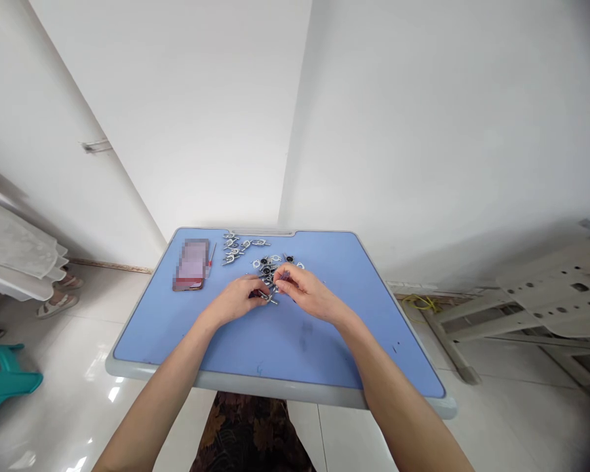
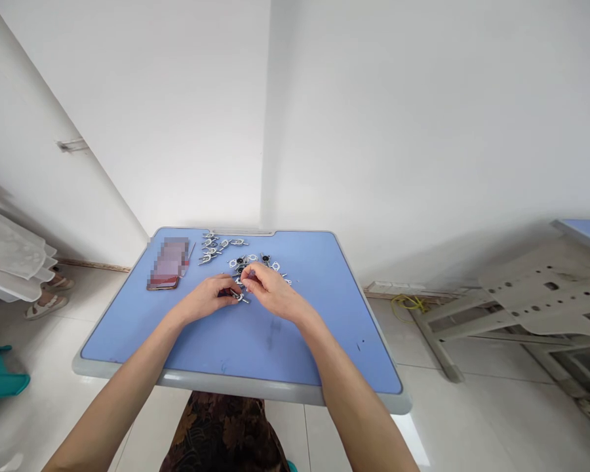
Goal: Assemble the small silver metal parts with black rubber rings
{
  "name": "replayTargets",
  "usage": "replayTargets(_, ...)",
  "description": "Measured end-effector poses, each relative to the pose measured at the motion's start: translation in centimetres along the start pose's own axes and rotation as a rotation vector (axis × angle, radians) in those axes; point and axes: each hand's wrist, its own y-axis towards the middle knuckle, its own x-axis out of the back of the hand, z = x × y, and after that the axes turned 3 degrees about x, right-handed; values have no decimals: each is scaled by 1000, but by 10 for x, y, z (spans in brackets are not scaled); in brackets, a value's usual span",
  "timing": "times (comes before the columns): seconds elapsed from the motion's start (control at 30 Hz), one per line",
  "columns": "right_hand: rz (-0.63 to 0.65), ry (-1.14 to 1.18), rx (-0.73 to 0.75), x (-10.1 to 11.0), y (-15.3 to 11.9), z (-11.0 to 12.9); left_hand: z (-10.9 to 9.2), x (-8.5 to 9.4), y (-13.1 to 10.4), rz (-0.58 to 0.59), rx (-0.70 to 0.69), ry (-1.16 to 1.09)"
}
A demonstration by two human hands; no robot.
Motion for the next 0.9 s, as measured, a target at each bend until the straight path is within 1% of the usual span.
replayTargets(0.37,-9,-41,29,-1,1,-3,0,-1,0,1,-9,-2)
replayTargets(0.6,-67,-68,105,-5,3,1,0,-1,0,-5,-6,-6)
replayTargets(0.73,-99,-68,100,-7,4,0,0,-1,0,-6,-20,3)
replayTargets(0.9,-107,-62,78,-6,5,-3,0,0,1,-9,-27,10)
